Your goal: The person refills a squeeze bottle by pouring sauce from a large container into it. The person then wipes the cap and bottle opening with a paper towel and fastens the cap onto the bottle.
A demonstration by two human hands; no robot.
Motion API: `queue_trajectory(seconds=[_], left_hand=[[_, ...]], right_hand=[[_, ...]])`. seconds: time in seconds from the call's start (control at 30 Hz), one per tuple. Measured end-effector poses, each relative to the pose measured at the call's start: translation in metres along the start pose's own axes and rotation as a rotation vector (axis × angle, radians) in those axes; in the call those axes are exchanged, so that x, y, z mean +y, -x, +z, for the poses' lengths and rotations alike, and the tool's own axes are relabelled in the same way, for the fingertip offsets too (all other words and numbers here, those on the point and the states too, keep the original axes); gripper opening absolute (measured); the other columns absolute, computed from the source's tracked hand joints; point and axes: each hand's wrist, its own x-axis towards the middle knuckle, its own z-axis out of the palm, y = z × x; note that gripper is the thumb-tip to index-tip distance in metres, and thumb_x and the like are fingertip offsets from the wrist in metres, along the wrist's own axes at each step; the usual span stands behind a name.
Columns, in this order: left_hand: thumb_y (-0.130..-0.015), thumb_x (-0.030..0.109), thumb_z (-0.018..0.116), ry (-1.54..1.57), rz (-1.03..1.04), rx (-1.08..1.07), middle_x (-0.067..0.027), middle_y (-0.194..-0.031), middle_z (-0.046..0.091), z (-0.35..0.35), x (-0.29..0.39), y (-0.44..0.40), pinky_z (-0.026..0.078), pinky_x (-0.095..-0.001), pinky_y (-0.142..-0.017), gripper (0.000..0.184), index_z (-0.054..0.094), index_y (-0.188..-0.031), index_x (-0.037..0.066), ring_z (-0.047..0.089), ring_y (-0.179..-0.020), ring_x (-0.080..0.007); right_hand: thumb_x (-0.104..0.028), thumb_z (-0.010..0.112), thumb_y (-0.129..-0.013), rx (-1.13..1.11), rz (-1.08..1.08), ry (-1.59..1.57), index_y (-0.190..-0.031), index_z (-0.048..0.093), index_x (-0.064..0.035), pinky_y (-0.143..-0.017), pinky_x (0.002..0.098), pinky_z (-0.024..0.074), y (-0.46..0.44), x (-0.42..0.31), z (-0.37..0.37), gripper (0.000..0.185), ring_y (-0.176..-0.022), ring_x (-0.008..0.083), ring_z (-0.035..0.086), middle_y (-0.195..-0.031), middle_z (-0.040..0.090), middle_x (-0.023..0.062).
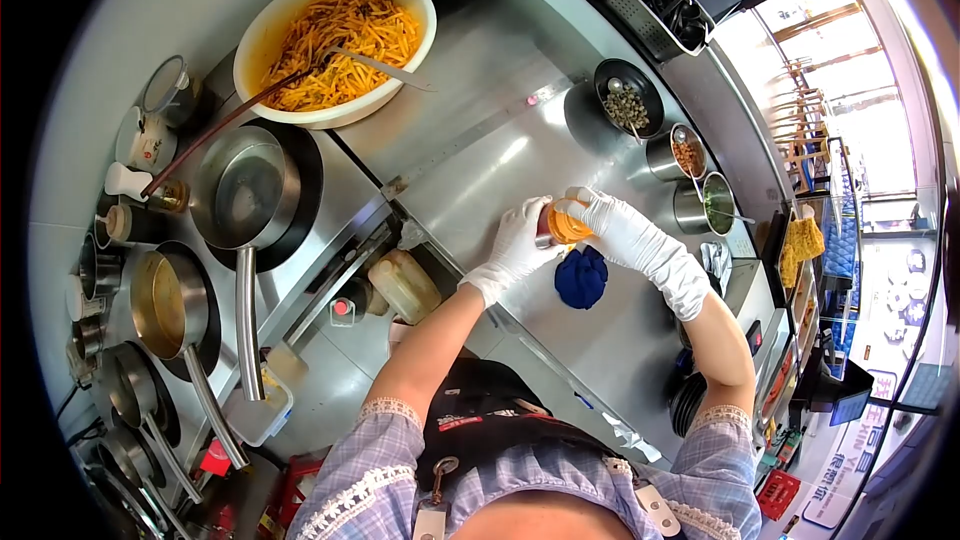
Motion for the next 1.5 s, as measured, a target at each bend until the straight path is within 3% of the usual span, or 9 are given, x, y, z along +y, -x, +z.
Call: queue_trajectory(seconds=[0.3, 0.37, 0.5, 0.57, 0.73, 1.03, 1.13, 1.2, 1.5], left_hand=[[-0.066, 0.026, 0.082, -0.006, 0.009, 0.010, -0.0170, -0.120, 0.056, 0.003, -0.003, 0.000, 0.044, -0.0431, -0.093, 0.071, 0.047, -0.123, 0.001, 0.055, -0.108, -0.0353], [-0.065, 0.026, 0.082, 0.010, 0.007, 0.018, -0.0170, -0.119, 0.056, 0.005, -0.005, 0.000, 0.044, -0.0432, -0.092, 0.070, 0.047, -0.122, 0.002, 0.055, -0.108, -0.0355], [-0.063, 0.027, 0.083, 0.023, 0.012, 0.022, -0.0138, -0.121, 0.054, 0.013, -0.015, 0.000, 0.042, -0.0447, -0.092, 0.075, 0.046, -0.124, 0.003, 0.054, -0.106, -0.0337], [-0.063, 0.027, 0.083, 0.004, -0.002, 0.013, -0.0136, -0.121, 0.054, 0.011, -0.013, 0.000, 0.042, -0.0448, -0.092, 0.075, 0.046, -0.124, 0.004, 0.054, -0.106, -0.0337], [-0.063, 0.025, 0.082, 0.027, -0.012, -0.008, -0.0133, -0.120, 0.054, 0.012, -0.013, -0.001, 0.042, -0.0446, -0.091, 0.075, 0.045, -0.125, 0.005, 0.054, -0.104, -0.0338], [-0.062, 0.028, 0.083, -0.062, 0.034, -0.010, -0.0133, -0.120, 0.054, 0.008, -0.015, -0.002, 0.041, -0.0452, -0.092, 0.077, 0.044, -0.125, 0.005, 0.054, -0.105, -0.0335], [-0.063, 0.029, 0.083, -0.042, 0.035, 0.000, -0.0133, -0.120, 0.054, 0.010, -0.015, -0.001, 0.040, -0.0451, -0.093, 0.077, 0.045, -0.125, 0.005, 0.054, -0.105, -0.0336], [-0.063, 0.029, 0.083, -0.012, 0.009, -0.018, -0.0135, -0.120, 0.053, 0.010, -0.014, -0.002, 0.040, -0.0452, -0.093, 0.077, 0.044, -0.125, 0.005, 0.054, -0.105, -0.0338], [-0.063, 0.028, 0.083, -0.040, 0.016, -0.033, -0.0129, -0.121, 0.053, 0.007, -0.014, -0.002, 0.039, -0.0455, -0.094, 0.077, 0.043, -0.125, 0.006, 0.053, -0.106, -0.0334]], right_hand=[[-0.010, 0.071, -0.069, 0.006, -0.105, 0.114, -0.111, 0.052, -0.0061, -0.079, 0.0387, 0.0503, -0.004, -0.001, -0.002, 0.045, -0.096, 0.0326, 0.059, -0.111, 0.053, 0.0148], [-0.023, 0.075, -0.070, -0.352, 0.403, 0.218, -0.113, 0.053, -0.0054, -0.082, 0.0371, 0.0505, -0.015, -0.016, -0.016, 0.051, -0.096, 0.0329, 0.061, -0.117, 0.054, 0.0144], [-0.038, 0.075, -0.070, -0.374, 0.516, 0.337, -0.119, 0.053, -0.0076, -0.074, 0.0379, 0.0521, -0.014, -0.004, -0.006, 0.061, -0.085, 0.0320, 0.064, -0.113, 0.056, 0.0144], [-0.038, 0.073, -0.073, 0.110, -0.114, 0.339, -0.125, 0.051, -0.0109, -0.069, 0.0389, 0.0528, -0.003, 0.003, -0.012, 0.063, -0.077, 0.0317, 0.065, -0.110, 0.057, 0.0144], [-0.019, 0.074, -0.071, -0.180, 0.199, 0.180, -0.127, 0.051, -0.0122, -0.082, 0.0371, 0.0515, -0.004, -0.005, -0.006, 0.060, -0.095, 0.0319, 0.061, -0.115, 0.054, 0.0142], [-0.020, 0.074, -0.071, -0.004, -0.223, 0.127, -0.121, 0.053, -0.0077, -0.092, 0.0414, 0.0464, -0.001, 0.009, -0.006, 0.055, -0.110, 0.0324, 0.053, -0.117, 0.052, 0.0147], [-0.029, 0.077, -0.067, 0.023, 0.016, 0.186, -0.120, 0.053, -0.0069, -0.086, 0.0390, 0.0488, -0.005, -0.011, -0.020, 0.062, -0.106, 0.0313, 0.057, -0.113, 0.054, 0.0153], [-0.037, 0.079, -0.062, -0.312, 0.409, 0.297, -0.121, 0.052, -0.0048, -0.079, 0.0368, 0.0505, -0.015, -0.015, -0.014, 0.073, -0.100, 0.0312, 0.060, -0.110, 0.056, 0.0164], [-0.017, 0.074, -0.070, -0.079, -0.144, 0.154, -0.112, 0.054, -0.0065, -0.086, 0.0388, 0.0481, -0.007, 0.006, -0.005, 0.047, -0.104, 0.0326, 0.056, -0.119, 0.055, 0.0156]])
